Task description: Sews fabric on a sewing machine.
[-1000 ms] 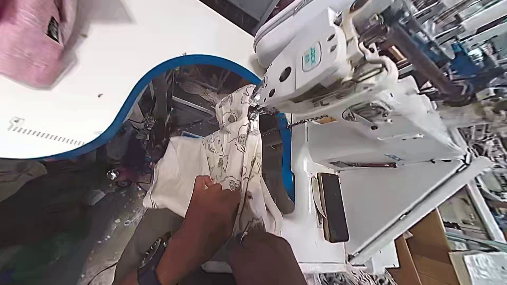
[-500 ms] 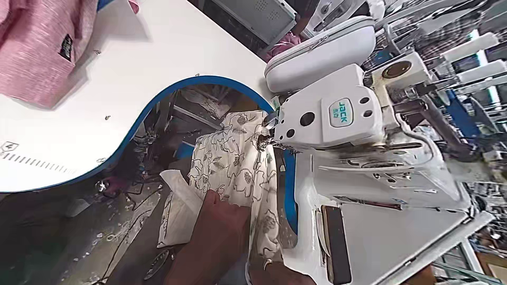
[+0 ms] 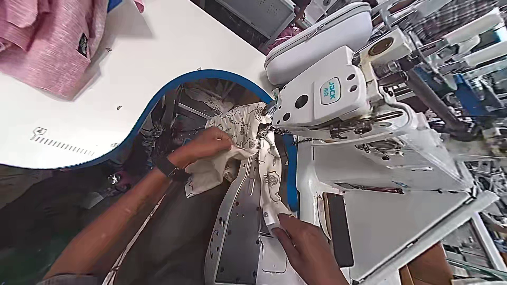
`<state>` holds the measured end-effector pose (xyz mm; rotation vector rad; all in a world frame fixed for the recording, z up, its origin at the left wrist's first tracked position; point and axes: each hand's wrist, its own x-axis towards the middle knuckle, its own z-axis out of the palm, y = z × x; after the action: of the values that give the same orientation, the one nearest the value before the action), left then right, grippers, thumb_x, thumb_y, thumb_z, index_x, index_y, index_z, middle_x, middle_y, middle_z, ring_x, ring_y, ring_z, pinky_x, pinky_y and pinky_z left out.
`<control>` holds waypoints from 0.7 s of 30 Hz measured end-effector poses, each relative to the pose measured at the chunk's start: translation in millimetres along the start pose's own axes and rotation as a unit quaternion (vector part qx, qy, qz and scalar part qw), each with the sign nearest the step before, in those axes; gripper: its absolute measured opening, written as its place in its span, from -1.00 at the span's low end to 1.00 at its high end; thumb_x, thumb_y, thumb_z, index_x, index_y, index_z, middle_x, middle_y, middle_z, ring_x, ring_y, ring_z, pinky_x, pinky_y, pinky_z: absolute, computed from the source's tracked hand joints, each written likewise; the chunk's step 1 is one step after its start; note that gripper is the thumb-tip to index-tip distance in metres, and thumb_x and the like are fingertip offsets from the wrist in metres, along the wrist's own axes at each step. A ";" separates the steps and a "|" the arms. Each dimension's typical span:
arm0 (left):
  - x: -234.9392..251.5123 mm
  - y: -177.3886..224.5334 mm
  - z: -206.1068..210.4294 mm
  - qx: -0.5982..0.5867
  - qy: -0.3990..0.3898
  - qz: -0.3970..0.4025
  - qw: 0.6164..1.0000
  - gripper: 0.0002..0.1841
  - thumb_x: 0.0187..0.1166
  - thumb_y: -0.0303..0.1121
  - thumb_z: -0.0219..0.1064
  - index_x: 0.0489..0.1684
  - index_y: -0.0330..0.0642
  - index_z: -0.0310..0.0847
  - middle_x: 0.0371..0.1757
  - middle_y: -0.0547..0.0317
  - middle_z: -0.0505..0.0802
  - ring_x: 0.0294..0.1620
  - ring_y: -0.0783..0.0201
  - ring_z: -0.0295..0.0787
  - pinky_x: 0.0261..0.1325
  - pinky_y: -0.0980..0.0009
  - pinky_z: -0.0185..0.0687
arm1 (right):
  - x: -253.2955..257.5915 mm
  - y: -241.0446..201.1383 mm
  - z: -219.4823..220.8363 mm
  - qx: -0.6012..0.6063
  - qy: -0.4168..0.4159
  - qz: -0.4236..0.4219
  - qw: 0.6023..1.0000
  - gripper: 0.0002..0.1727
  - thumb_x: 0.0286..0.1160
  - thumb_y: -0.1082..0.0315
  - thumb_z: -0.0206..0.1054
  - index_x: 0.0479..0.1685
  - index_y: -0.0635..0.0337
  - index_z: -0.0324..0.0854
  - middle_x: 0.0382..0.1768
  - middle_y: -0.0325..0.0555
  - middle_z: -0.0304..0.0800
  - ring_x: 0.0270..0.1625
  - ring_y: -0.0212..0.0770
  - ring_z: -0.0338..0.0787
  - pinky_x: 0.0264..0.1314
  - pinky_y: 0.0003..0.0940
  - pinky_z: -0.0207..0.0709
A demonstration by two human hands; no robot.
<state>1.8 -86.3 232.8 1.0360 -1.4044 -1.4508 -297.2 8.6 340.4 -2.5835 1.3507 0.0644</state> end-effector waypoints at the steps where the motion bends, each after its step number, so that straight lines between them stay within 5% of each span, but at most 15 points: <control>1: 8.3 11.3 -4.2 0.025 0.000 0.073 0.997 -0.68 0.58 -0.49 0.14 -0.67 -0.21 0.63 -0.49 0.30 0.73 -0.44 0.54 0.56 -0.33 0.52 0.44 | -1.4 -6.0 -10.7 -0.005 0.015 -0.002 1.000 -0.83 0.37 0.37 0.30 -0.43 0.28 0.72 -0.66 -0.02 0.64 -0.62 0.00 0.71 -0.62 -0.04 0.49; 4: 21.7 51.1 -6.3 0.120 -0.150 0.129 0.973 -0.62 0.63 -0.49 0.13 -0.76 -0.11 0.46 -0.75 0.45 0.43 -0.70 0.61 0.28 -0.61 0.59 0.08 | -14.8 -17.3 -29.4 -0.048 0.029 -0.012 0.998 -0.74 0.52 0.33 0.23 -0.34 0.28 0.80 -0.62 -0.01 0.72 -0.61 -0.01 0.76 -0.64 -0.10 0.50; 7: 24.4 52.2 -23.2 0.249 -0.245 0.056 0.935 -0.65 0.67 -0.48 0.19 -0.68 -0.23 0.52 -0.74 0.31 0.44 -0.70 0.45 0.30 -0.57 0.43 0.15 | -17.6 4.3 -14.2 -0.102 0.055 -0.062 0.991 -0.71 0.45 0.24 0.21 -0.49 0.17 0.76 -0.71 -0.10 0.63 -0.63 -0.05 0.74 -0.64 -0.13 0.51; 9: 16.4 21.6 -30.4 0.294 -0.209 0.038 0.932 -0.67 0.67 -0.46 0.25 -0.63 -0.27 0.55 -0.71 0.24 0.48 -0.64 0.35 0.38 -0.50 0.31 0.27 | -18.7 12.7 5.3 -0.104 0.060 -0.063 0.991 -0.74 0.45 0.25 0.23 -0.48 0.15 0.73 -0.72 -0.12 0.63 -0.61 -0.04 0.76 -0.53 -0.10 0.61; 11: -0.5 1.7 -22.7 0.333 -0.100 0.078 0.934 -0.73 0.67 -0.42 0.26 -0.52 -0.27 0.64 -0.62 0.18 0.60 -0.53 0.26 0.54 -0.38 0.18 0.41 | -15.8 13.8 24.6 -0.090 0.061 -0.044 0.993 -0.81 0.36 0.31 0.31 -0.49 0.22 0.71 -0.73 -0.05 0.59 -0.68 0.02 0.73 -0.72 -0.08 0.48; 14: -22.4 25.3 -2.0 0.503 0.072 0.196 0.839 -0.92 0.50 -0.45 0.37 -0.37 -0.23 0.73 -0.58 0.08 0.73 -0.50 0.05 0.69 -0.13 -0.10 0.43 | -15.9 12.8 39.1 -0.079 0.077 -0.039 0.993 -0.81 0.34 0.31 0.31 -0.49 0.22 0.72 -0.71 -0.04 0.62 -0.68 0.01 0.73 -0.74 -0.09 0.47; 16: -38.5 63.3 26.8 0.577 0.058 0.205 0.789 -0.90 0.31 -0.50 0.53 -0.44 -0.26 0.70 -0.68 0.06 0.68 -0.60 0.02 0.66 -0.08 -0.14 0.46 | -18.7 17.0 35.2 -0.122 0.093 -0.041 0.987 -0.88 0.27 0.39 0.34 -0.49 0.23 0.72 -0.69 -0.02 0.64 -0.68 0.02 0.74 -0.75 -0.11 0.48; 19: -72.3 80.8 88.0 0.571 0.019 0.142 0.808 -0.96 0.41 -0.53 0.40 -0.37 -0.31 0.68 -0.66 0.05 0.68 -0.56 -0.01 0.72 -0.17 -0.03 0.59 | -23.2 23.8 17.3 -0.246 0.124 -0.006 0.961 -0.94 0.16 0.60 0.37 -0.48 0.30 0.73 -0.66 0.09 0.67 -0.65 0.12 0.76 -0.77 -0.10 0.45; 21: -88.7 52.1 120.9 0.497 0.126 0.139 0.847 -0.81 0.44 -0.43 0.33 -0.16 -0.33 0.82 -0.74 0.06 0.68 -0.66 -0.01 0.70 -0.40 0.05 0.61 | -26.3 4.8 -0.4 -0.259 0.114 -0.004 0.959 -0.92 0.17 0.63 0.36 -0.46 0.32 0.73 -0.63 0.10 0.70 -0.62 0.12 0.78 -0.74 -0.11 0.47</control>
<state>-85.4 33.9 288.8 1.4714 -2.0351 -0.2680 -316.3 27.0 343.7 -3.1081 1.5763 0.1392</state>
